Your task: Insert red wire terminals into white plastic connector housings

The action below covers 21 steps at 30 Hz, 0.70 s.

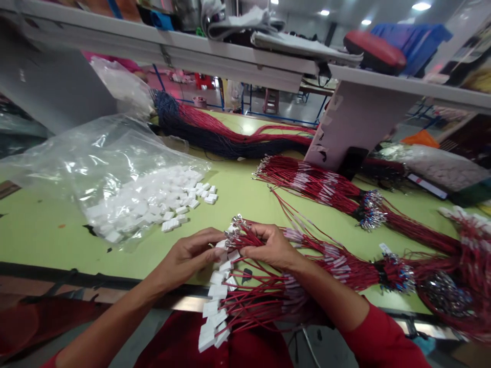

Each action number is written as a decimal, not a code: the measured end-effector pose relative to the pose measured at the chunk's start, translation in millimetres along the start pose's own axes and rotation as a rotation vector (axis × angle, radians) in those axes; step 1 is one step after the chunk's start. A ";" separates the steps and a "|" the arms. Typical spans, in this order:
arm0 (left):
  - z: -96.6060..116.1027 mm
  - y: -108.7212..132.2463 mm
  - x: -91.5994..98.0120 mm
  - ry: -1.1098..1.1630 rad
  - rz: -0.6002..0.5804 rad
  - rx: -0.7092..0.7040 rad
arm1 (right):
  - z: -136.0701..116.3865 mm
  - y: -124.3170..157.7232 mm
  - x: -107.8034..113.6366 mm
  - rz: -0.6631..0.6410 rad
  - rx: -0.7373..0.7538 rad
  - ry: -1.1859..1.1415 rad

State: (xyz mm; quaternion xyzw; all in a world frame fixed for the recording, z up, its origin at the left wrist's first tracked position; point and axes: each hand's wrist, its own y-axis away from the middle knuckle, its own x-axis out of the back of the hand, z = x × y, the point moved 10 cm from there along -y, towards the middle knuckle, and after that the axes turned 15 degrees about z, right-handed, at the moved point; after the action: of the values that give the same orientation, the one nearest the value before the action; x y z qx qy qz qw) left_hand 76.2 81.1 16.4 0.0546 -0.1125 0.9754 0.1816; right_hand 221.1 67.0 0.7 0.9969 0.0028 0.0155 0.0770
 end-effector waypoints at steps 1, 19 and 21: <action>-1.2 1.0 0.0 0.014 -0.001 0.020 | -0.1 0.2 -0.5 -0.008 0.001 0.013; -18.0 17.6 -20.4 0.067 0.074 0.122 | 7.9 0.3 -6.8 -0.041 0.086 0.211; -16.2 19.6 -14.3 -0.024 0.078 0.085 | 1.3 -0.5 -4.7 -0.011 0.113 0.199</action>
State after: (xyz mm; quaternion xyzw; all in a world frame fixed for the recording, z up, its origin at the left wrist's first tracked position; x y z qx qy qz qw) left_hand 81.2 62.2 -5.3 0.0697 -0.0753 0.9848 0.1398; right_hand 216.4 67.2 -0.9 0.9931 0.0170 0.1140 0.0199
